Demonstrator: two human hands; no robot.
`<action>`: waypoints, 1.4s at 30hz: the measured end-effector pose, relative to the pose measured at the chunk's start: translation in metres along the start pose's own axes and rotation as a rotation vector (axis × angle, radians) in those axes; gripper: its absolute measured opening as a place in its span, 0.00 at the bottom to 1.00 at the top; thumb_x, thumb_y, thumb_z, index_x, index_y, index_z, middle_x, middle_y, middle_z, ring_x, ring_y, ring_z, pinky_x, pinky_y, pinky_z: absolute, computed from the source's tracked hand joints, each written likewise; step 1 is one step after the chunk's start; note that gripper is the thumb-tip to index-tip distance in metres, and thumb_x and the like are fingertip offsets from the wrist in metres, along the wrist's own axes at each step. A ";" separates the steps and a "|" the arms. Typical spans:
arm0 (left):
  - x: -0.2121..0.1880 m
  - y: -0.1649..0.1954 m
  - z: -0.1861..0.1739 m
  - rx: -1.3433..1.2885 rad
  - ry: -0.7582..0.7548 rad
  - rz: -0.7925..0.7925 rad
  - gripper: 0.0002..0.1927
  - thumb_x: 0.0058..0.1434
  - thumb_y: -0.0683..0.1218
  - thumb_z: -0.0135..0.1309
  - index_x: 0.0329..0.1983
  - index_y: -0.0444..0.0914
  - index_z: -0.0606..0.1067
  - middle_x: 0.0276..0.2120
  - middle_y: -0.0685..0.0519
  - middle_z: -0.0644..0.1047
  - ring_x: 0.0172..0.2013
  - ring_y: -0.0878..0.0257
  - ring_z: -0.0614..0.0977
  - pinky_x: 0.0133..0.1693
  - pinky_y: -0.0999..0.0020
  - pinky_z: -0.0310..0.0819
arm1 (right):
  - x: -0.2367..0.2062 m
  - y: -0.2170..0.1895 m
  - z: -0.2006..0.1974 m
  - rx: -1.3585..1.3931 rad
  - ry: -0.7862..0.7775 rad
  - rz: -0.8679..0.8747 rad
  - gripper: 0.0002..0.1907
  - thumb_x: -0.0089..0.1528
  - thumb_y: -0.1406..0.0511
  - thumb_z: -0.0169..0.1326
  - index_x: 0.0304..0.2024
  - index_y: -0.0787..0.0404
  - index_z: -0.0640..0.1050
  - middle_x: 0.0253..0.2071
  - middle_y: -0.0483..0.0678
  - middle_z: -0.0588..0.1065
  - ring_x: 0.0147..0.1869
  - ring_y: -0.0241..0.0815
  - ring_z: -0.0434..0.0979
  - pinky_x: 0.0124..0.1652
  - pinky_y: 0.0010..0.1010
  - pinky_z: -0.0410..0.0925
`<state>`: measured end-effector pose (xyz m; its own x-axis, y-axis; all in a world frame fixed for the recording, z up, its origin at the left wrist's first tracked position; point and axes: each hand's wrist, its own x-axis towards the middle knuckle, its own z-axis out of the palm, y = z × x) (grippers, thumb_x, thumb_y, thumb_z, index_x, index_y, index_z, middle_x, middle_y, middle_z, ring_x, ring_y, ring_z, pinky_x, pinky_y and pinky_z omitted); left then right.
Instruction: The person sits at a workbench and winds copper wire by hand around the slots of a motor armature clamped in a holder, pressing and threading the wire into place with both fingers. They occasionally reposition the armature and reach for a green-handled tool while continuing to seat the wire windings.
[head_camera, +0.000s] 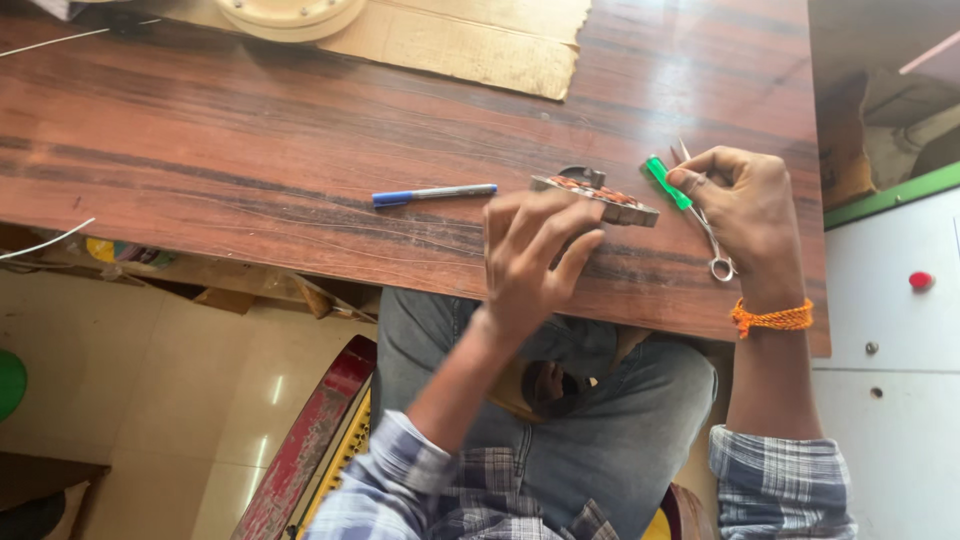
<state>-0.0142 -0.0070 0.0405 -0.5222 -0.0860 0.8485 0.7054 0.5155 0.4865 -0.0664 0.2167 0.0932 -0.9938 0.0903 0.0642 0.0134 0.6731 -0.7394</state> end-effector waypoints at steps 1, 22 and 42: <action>0.009 -0.010 -0.003 0.030 -0.042 0.162 0.26 0.54 0.48 0.63 0.56 0.43 0.72 0.46 0.50 0.80 0.44 0.56 0.80 0.46 0.58 0.74 | -0.005 0.001 -0.004 0.010 0.013 0.049 0.07 0.66 0.67 0.63 0.42 0.67 0.84 0.24 0.47 0.74 0.23 0.31 0.64 0.20 0.27 0.55; 0.024 -0.086 0.014 -0.316 -0.585 0.163 0.24 0.63 0.48 0.64 0.62 0.49 0.73 0.54 0.56 0.80 0.55 0.56 0.82 0.57 0.61 0.79 | -0.094 -0.022 0.050 -0.081 -0.039 -0.443 0.05 0.59 0.71 0.63 0.38 0.63 0.82 0.30 0.49 0.80 0.28 0.35 0.78 0.31 0.29 0.69; -0.024 -0.038 -0.006 -0.286 -0.378 -0.255 0.07 0.59 0.45 0.67 0.35 0.38 0.80 0.40 0.56 0.78 0.31 0.69 0.80 0.34 0.72 0.74 | -0.098 -0.046 0.019 -0.144 0.184 -0.435 0.03 0.64 0.71 0.65 0.39 0.65 0.83 0.29 0.47 0.77 0.26 0.32 0.68 0.28 0.26 0.60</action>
<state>-0.0256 -0.0295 0.0027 -0.7928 0.1624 0.5874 0.6086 0.2613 0.7492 0.0279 0.1634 0.1082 -0.8751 -0.1021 0.4731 -0.3701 0.7710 -0.5183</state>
